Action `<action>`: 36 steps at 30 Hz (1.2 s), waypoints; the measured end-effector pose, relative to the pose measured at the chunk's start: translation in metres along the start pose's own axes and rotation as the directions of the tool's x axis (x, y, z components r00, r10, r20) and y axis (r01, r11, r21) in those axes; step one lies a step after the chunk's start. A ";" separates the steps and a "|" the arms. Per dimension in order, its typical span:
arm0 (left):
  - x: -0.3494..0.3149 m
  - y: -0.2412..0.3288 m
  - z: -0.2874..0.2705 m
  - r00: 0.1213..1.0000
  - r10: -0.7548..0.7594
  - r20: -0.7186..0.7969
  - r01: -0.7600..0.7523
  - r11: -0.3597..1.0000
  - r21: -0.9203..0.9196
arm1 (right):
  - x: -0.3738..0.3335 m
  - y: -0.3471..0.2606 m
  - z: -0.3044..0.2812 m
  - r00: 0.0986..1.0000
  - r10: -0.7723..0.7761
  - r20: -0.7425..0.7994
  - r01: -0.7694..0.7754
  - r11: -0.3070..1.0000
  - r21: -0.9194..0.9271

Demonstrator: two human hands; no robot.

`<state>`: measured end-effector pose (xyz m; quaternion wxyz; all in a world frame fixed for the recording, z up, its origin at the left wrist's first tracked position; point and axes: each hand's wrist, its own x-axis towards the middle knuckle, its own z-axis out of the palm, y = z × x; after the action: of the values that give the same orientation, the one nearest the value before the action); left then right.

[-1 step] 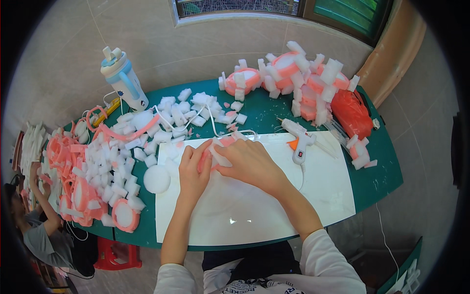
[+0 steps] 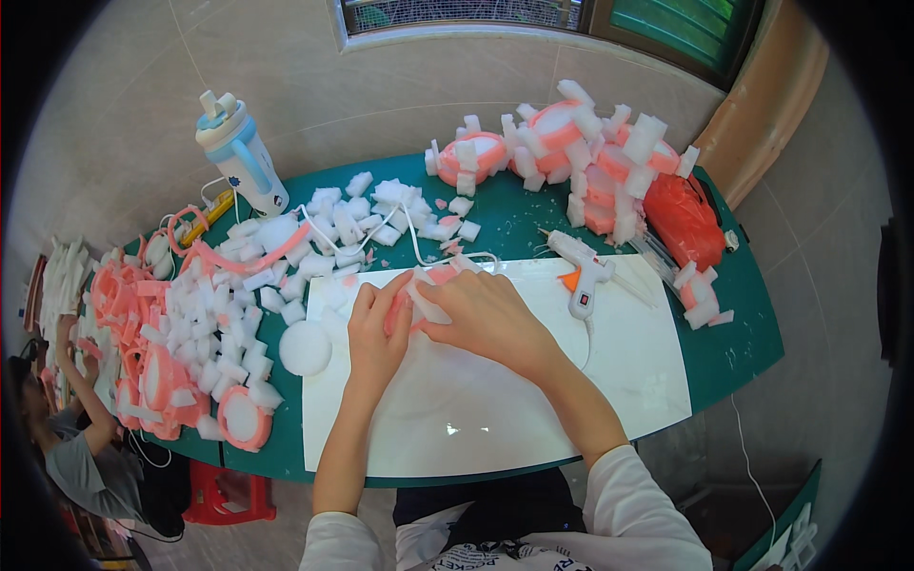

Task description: Using a hot glue gun to assemble pink and white foam pieces into decorative circular shapes.

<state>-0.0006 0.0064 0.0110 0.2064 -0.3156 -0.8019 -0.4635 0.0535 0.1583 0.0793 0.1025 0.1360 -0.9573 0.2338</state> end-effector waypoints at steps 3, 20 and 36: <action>0.000 0.000 0.000 1.000 0.008 -0.002 -0.008 1.000 0.003 | -0.001 0.001 -0.001 1.000 -0.008 0.004 0.008 1.000 0.005; 0.000 0.000 0.000 1.000 0.006 -0.005 -0.006 1.000 -0.011 | -0.001 0.001 0.002 0.999 -0.025 -0.037 0.025 1.000 0.010; 0.000 0.000 0.000 1.000 0.011 -0.010 -0.011 1.000 -0.008 | -0.001 0.002 0.002 0.998 -0.034 -0.045 0.034 0.999 0.006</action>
<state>-0.0009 0.0063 0.0106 0.2116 -0.3187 -0.7972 -0.4670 0.0538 0.1594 0.0762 0.1276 0.1472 -0.9515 0.2381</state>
